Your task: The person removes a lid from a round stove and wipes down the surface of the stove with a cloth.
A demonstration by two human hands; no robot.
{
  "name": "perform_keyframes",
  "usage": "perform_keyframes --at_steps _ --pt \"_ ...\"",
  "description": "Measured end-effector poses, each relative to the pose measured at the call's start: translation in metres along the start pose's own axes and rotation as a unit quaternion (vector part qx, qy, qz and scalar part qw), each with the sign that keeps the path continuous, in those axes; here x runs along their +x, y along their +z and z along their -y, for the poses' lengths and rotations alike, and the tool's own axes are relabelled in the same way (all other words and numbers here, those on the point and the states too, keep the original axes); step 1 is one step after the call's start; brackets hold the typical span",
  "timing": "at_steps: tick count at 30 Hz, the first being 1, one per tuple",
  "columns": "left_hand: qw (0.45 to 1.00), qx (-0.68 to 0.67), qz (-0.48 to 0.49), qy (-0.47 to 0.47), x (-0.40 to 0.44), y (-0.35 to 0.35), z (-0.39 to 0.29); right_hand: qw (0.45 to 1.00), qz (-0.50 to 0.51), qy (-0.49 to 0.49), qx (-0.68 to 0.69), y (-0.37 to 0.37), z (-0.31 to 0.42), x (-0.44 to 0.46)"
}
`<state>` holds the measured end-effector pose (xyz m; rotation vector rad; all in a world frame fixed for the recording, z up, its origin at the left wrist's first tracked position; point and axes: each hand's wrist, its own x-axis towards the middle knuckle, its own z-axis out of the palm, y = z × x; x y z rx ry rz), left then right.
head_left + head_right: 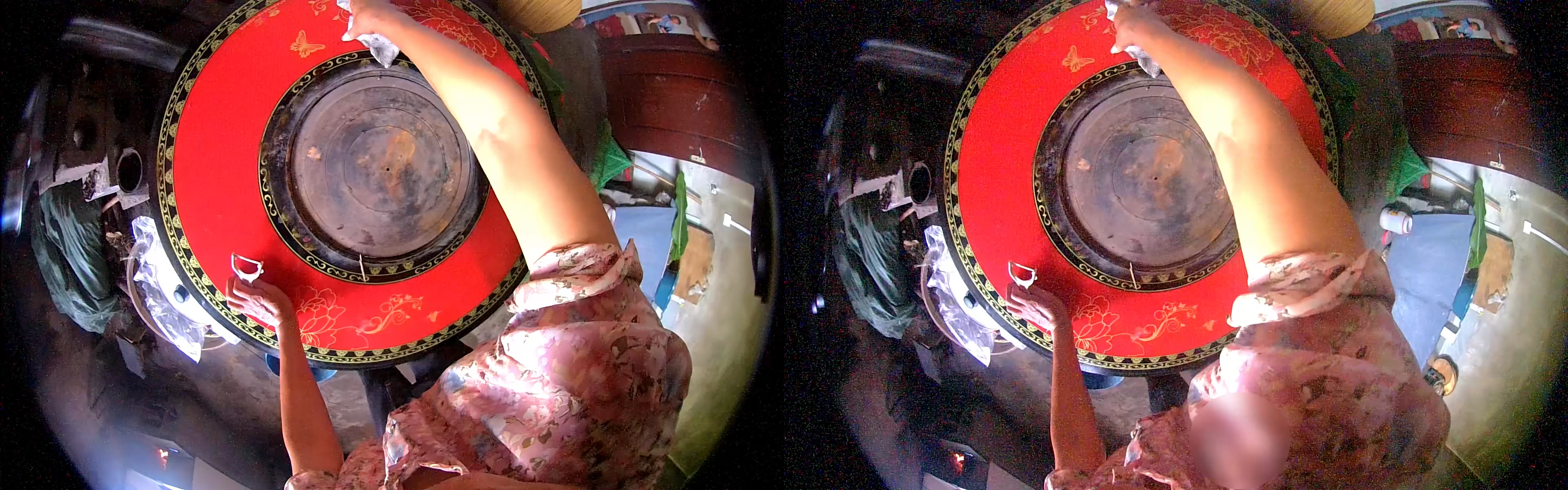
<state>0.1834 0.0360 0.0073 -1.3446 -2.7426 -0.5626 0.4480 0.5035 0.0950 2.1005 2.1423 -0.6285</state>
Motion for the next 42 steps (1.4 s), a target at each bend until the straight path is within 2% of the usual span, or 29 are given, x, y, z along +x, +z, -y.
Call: perform_keyframes --at_steps 1,4,8,9,13,16,21,24,25,29,30,32,35,38,39,40,42 --pt "1.0 -0.003 0.002 -0.001 0.0 0.001 0.001 1.0 -0.002 -0.02 -0.009 0.006 0.0 0.005" --pt "1.0 0.0 -0.001 0.006 -0.001 0.002 0.003 0.999 0.032 -0.001 -0.042 -0.004 -0.001 0.005" --pt "1.0 0.0 0.007 0.013 -0.001 0.002 0.006 0.998 0.022 0.027 -0.052 -0.012 0.005 -0.003" --pt "1.0 -0.001 0.008 0.014 0.0 0.0 0.004 0.999 0.024 -0.02 -0.021 -0.019 0.008 -0.019" --pt "1.0 0.0 0.007 0.02 0.001 0.0 0.003 0.997 0.026 0.016 -0.065 0.013 -0.034 0.038" --pt "1.0 0.004 0.011 0.009 0.001 -0.003 0.0 0.999 0.02 -0.024 -0.024 -0.016 0.007 -0.029" --pt "1.0 -0.006 0.007 0.015 0.001 0.0 0.005 0.999 0.024 0.018 -0.024 -0.003 -0.005 0.004" --pt "0.999 0.012 0.007 0.033 0.0 -0.002 0.002 0.998 0.013 -0.034 -0.05 0.0 -0.016 0.009" --pt "0.999 0.011 0.007 0.031 0.0 -0.001 0.003 0.999 0.018 0.034 0.024 0.0 -0.019 0.012" --pt "1.0 0.007 0.007 0.013 0.001 -0.005 -0.002 0.999 0.014 -0.027 -0.017 -0.006 0.012 -0.01" --pt "1.0 0.001 0.011 0.007 0.002 -0.005 -0.005 0.997 0.03 -0.005 -0.073 0.009 0.011 0.006" --pt "1.0 -0.001 0.015 0.008 0.001 -0.002 -0.001 0.997 0.025 -0.036 -0.056 0.012 -0.005 0.015" --pt "1.0 0.012 0.011 0.008 0.001 0.002 0.007 0.998 0.001 0.014 -0.066 -0.007 0.011 -0.011" --pt "1.0 0.012 0.022 -0.005 -0.001 -0.001 0.0 1.0 0.009 0.005 0.02 -0.008 -0.016 0.006" --pt "1.0 0.01 0.019 0.003 0.001 -0.005 -0.003 0.996 -0.04 -0.043 -0.063 -0.004 -0.041 0.024" --pt "1.0 0.009 0.014 0.009 0.002 -0.006 -0.005 0.996 0.002 0.038 0.085 0.001 -0.074 0.055" --pt "1.0 0.01 0.008 0.017 0.004 -0.001 -0.001 0.999 0.039 0.033 -0.015 -0.027 -0.085 0.05"
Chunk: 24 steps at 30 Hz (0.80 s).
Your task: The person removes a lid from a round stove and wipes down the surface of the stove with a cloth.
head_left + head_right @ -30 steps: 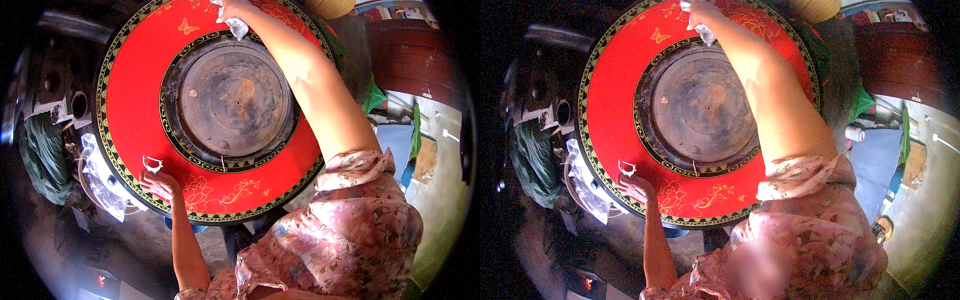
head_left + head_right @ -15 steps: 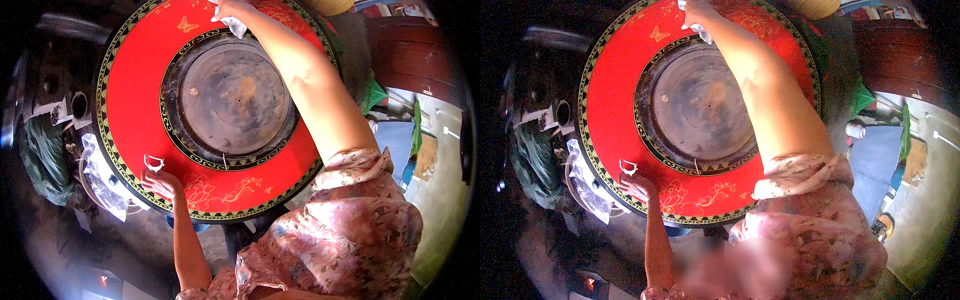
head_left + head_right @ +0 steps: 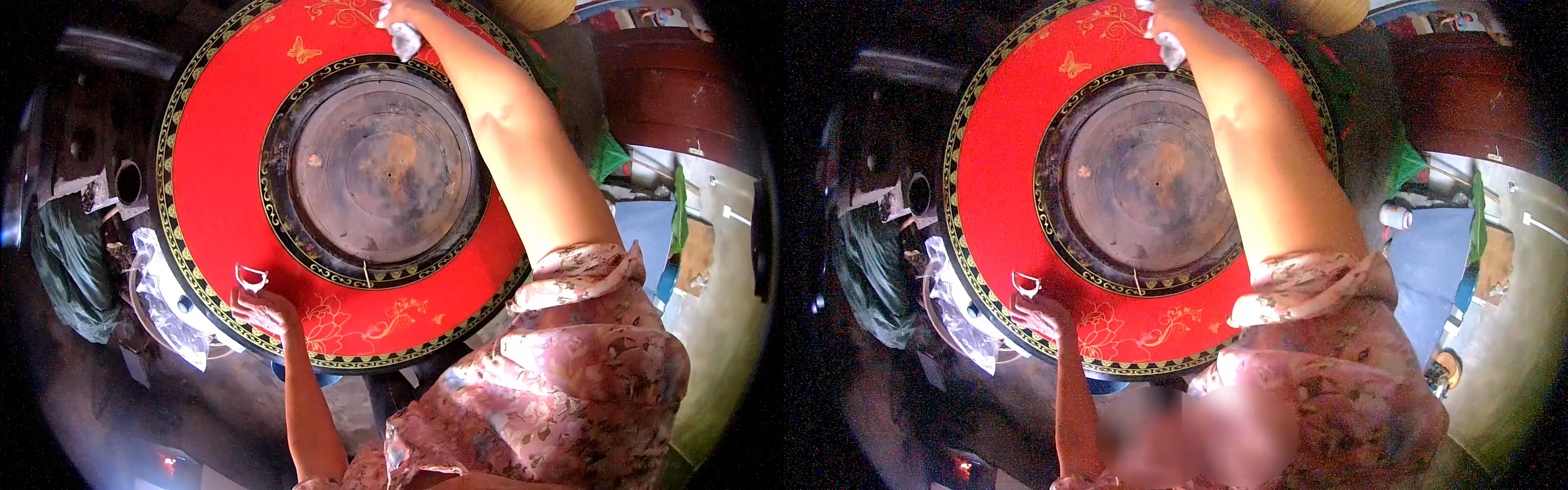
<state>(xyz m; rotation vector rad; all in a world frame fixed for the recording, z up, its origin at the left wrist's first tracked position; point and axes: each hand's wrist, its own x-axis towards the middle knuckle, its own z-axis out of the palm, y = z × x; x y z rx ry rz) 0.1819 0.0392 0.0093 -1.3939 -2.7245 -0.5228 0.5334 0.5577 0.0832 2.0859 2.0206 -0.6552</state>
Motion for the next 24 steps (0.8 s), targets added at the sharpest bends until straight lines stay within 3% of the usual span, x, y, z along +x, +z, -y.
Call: perform_keyframes --at_steps 3,4,10,14,15,18,19,22,24 --pt "1.0 0.004 0.001 0.001 -0.002 -0.003 -0.002 0.98 -0.169 -0.069 -0.083 0.028 0.016 -0.007" --pt "1.0 0.006 0.001 0.003 -0.002 -0.002 -0.002 0.995 -0.074 -0.057 -0.025 0.021 0.024 -0.009" --pt "1.0 0.005 -0.005 0.011 -0.002 -0.001 0.001 0.991 -0.127 0.039 0.007 0.013 0.025 -0.008" --pt "1.0 0.011 -0.009 0.012 -0.003 0.001 0.002 0.994 -0.089 -0.012 -0.061 0.008 0.025 -0.013" --pt "1.0 0.011 -0.005 0.003 -0.003 0.001 0.002 1.0 -0.005 -0.009 -0.028 -0.004 0.024 -0.01" --pt "1.0 -0.003 -0.011 0.002 -0.003 0.003 0.004 0.993 -0.076 0.048 -0.072 -0.002 0.039 -0.022" --pt "1.0 -0.001 -0.006 -0.006 -0.003 0.004 0.005 0.996 -0.057 0.048 -0.054 0.002 0.045 -0.022" --pt "1.0 0.012 -0.009 0.008 -0.004 0.003 0.006 0.967 -0.15 -0.186 -0.088 0.026 0.007 0.017" --pt "1.0 0.014 -0.008 0.006 -0.002 0.0 0.001 0.988 -0.09 -0.122 0.028 0.016 -0.022 0.019"
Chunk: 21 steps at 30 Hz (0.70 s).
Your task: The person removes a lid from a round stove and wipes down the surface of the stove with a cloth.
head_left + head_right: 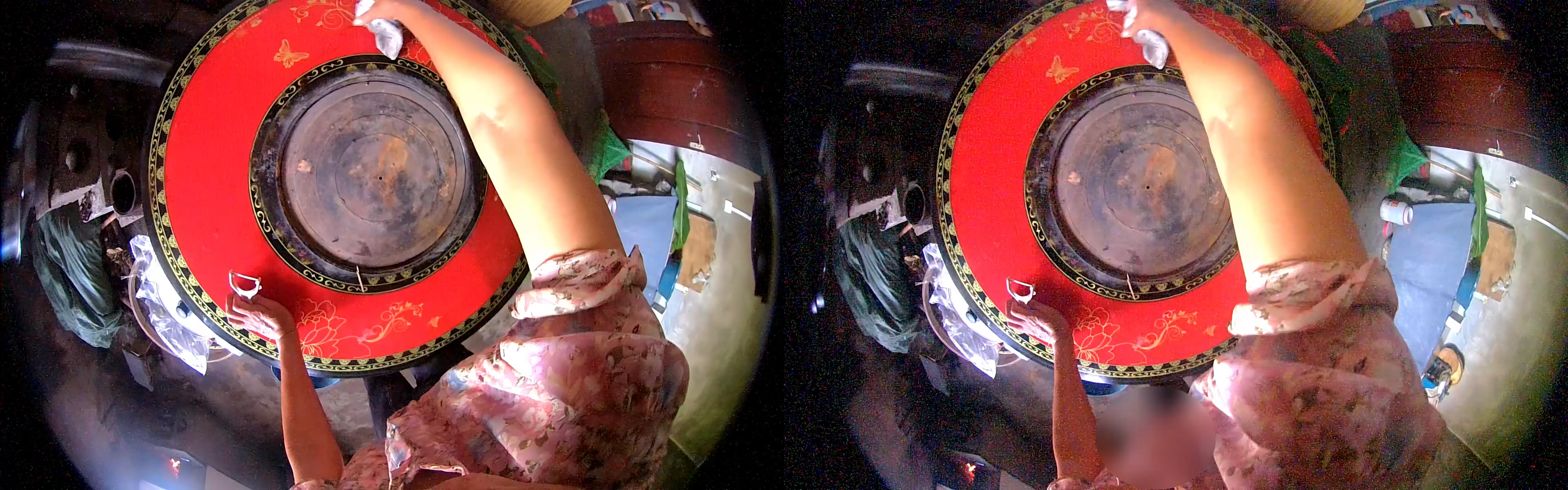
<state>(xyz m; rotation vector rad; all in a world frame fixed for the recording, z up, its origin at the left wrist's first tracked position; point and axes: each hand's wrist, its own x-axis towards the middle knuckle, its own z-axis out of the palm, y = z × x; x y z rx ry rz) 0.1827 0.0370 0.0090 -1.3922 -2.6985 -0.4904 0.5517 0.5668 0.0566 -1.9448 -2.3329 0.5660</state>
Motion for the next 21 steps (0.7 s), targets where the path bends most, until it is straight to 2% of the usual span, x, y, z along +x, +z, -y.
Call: perform_keyframes --at_steps 1,2,4,6,7,8,9,11,14,15,16,18,20,21 --pt "1.0 0.001 0.0 -0.002 0.001 0.0 -0.001 0.995 0.011 0.098 0.015 -0.03 0.025 -0.037" --pt "1.0 -0.001 -0.004 0.005 0.0 0.002 0.001 0.986 -0.167 -0.022 0.012 -0.001 -0.005 -0.033" --pt "1.0 -0.002 -0.011 0.018 -0.002 0.006 0.007 0.922 -0.383 -0.002 -0.054 0.054 -0.006 -0.022" --pt "1.0 -0.001 0.002 -0.003 0.0 0.001 0.001 0.913 -0.399 -0.068 0.052 0.057 0.074 -0.055" --pt "1.0 0.001 0.003 -0.003 0.001 0.0 -0.002 0.884 -0.432 -0.147 0.105 0.067 0.116 -0.066" --pt "1.0 0.004 0.004 -0.002 0.001 -0.002 -0.005 0.86 -0.42 -0.246 0.154 0.063 0.161 -0.083" --pt "1.0 0.026 0.004 0.004 0.0 0.002 0.0 0.875 -0.385 -0.208 0.208 0.104 0.14 -0.07" --pt "0.999 0.042 0.007 0.021 0.0 0.004 0.004 0.903 -0.25 -0.199 0.288 0.104 0.241 -0.138" --pt "0.999 0.036 0.019 0.01 0.001 -0.004 -0.005 0.867 -0.112 -0.335 0.352 0.144 0.327 -0.205" --pt "0.999 0.037 0.02 0.013 0.002 -0.001 -0.002 0.866 -0.13 -0.39 0.284 0.18 0.334 -0.217" --pt "0.999 0.04 0.021 0.013 0.001 0.002 0.001 0.858 -0.145 -0.443 0.214 0.208 0.335 -0.222" --pt "0.999 0.028 0.019 0.006 0.0 0.008 0.008 0.824 -0.224 -0.472 0.217 0.179 0.307 -0.194" --pt "0.999 0.005 0.033 -0.024 -0.001 0.008 0.01 0.856 -0.204 -0.395 0.265 0.132 0.247 -0.154" --pt "0.998 0.052 0.032 0.012 -0.002 0.008 0.012 0.873 -0.208 -0.343 0.277 0.109 0.204 -0.134"
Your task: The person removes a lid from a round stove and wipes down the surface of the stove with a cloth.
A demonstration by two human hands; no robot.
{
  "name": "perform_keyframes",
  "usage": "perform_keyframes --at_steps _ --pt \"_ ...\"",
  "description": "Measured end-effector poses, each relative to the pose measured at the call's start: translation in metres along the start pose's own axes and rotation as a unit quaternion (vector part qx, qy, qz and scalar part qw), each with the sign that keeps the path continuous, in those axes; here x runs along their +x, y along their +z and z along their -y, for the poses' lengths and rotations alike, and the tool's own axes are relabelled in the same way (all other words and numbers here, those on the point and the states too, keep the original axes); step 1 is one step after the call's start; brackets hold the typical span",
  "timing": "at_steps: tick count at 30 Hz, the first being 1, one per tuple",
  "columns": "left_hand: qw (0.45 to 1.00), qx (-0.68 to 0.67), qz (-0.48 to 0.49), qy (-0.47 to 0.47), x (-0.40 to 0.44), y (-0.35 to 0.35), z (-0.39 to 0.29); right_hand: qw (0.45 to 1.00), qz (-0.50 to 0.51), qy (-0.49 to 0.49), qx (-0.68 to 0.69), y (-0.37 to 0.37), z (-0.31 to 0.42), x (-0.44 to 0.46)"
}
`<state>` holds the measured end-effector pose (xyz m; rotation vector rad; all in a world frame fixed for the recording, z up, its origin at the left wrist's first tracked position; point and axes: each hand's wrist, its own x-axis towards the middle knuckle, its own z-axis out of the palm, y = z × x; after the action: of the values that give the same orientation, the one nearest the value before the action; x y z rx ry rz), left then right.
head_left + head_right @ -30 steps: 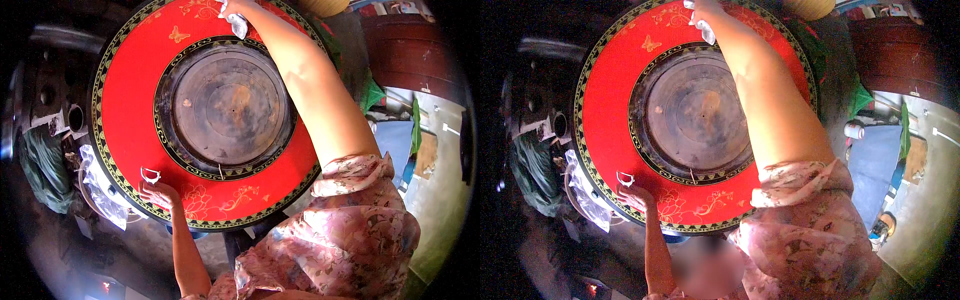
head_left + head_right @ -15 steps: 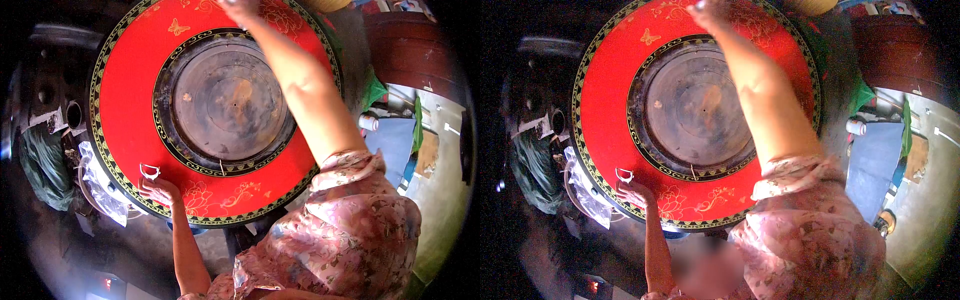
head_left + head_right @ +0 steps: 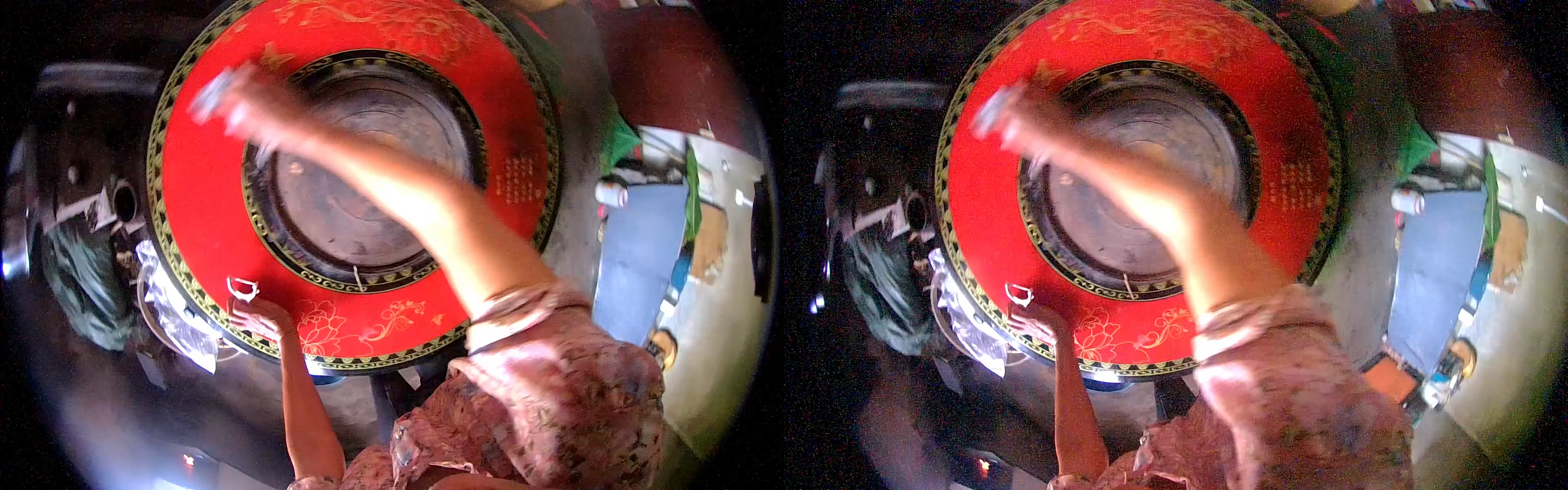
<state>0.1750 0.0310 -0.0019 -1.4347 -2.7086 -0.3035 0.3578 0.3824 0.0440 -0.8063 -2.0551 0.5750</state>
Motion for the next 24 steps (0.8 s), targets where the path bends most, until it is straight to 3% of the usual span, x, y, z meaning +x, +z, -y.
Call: perform_keyframes --at_steps 1,3,7,9,10,11,12,14,16,17,18,19,20,21,24 --pt "0.994 0.105 -0.041 0.003 -0.003 0.013 0.001 0.998 -0.026 0.049 -0.02 -0.04 -0.031 -0.001" --pt "0.999 -0.014 -0.029 -0.015 -0.002 0.001 -0.001 0.981 -0.094 0.14 -0.096 -0.117 -0.097 -0.023" --pt "0.997 -0.071 -0.042 -0.007 0.001 -0.004 -0.008 0.88 -0.209 0.303 -0.3 -0.271 -0.186 -0.114" --pt "0.996 -0.08 -0.039 -0.005 0.003 -0.006 -0.008 0.793 -0.23 0.399 -0.4 -0.303 -0.209 -0.134" --pt "0.996 -0.086 -0.038 -0.009 0.003 -0.007 -0.009 0.655 -0.204 0.465 -0.559 -0.307 -0.234 -0.134" --pt "0.995 -0.094 -0.034 -0.012 0.004 -0.01 -0.011 0.701 -0.228 0.369 -0.566 -0.3 -0.276 -0.134" --pt "0.994 -0.102 -0.029 -0.009 0.005 -0.014 -0.012 0.747 -0.227 0.327 -0.533 -0.274 -0.269 -0.104" --pt "0.993 -0.109 -0.033 -0.018 0.003 -0.008 -0.009 0.874 -0.199 0.203 -0.394 -0.182 -0.207 -0.012" --pt "0.994 -0.101 -0.031 -0.025 0.003 -0.008 -0.011 0.955 -0.139 0.081 -0.249 -0.071 -0.123 0.071" --pt "0.995 -0.088 -0.029 -0.025 0.005 -0.01 -0.011 0.978 -0.103 0.021 -0.179 -0.021 -0.084 0.1" --pt "0.994 -0.098 -0.025 -0.028 0.005 -0.01 -0.01 0.978 -0.102 -0.12 -0.139 0.035 -0.055 0.113" --pt "0.993 -0.111 -0.022 -0.031 0.005 -0.01 -0.011 0.998 0.021 0.038 -0.048 0.058 -0.006 0.114" --pt "0.992 -0.116 -0.027 -0.036 0.002 -0.006 -0.007 0.96 0.202 0.177 -0.072 0.052 0.064 0.129" --pt "0.989 -0.135 -0.03 -0.051 0.003 -0.008 -0.008 0.987 -0.078 -0.142 0.021 0.11 0.051 0.105" --pt "0.987 -0.149 -0.051 -0.042 0.006 -0.012 -0.007 0.982 0.103 -0.103 -0.123 0.186 0.066 0.039"
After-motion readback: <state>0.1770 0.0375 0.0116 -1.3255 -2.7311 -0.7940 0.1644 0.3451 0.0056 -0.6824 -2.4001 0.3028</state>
